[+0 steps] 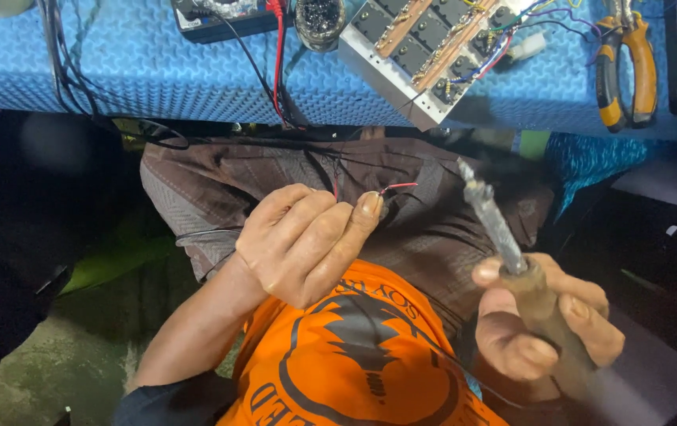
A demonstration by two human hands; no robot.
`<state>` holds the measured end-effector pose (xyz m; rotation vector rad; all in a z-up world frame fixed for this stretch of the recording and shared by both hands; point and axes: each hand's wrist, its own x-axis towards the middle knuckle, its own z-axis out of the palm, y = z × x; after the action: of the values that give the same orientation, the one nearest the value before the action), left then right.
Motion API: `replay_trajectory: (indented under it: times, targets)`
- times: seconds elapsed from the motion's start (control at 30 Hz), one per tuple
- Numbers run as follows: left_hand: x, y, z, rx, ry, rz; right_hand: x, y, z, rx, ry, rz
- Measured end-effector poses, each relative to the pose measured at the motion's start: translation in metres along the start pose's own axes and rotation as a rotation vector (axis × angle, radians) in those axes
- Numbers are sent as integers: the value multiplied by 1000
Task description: Soldering multiple wires onto a circuit board containing electronic components.
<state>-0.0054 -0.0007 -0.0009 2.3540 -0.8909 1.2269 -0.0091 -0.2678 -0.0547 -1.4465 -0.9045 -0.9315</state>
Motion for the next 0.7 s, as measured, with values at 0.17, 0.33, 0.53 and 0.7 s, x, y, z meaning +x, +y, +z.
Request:
replay_trajectory:
  times: [0.17, 0.33, 0.53, 0.7]
  targets:
    - [-7, 2, 13, -119, 121, -168, 9, -19, -17, 81, -127, 589]
    - [4, 9, 15, -255, 224, -314, 24, 4, 33, -177, -150, 239]
    - [7, 11, 7, -413, 95, -315, 47, 8, 40, -100, -341, 172]
    - [8, 10, 10, -484, 89, -300, 55, 5, 46, -76, -291, 207]
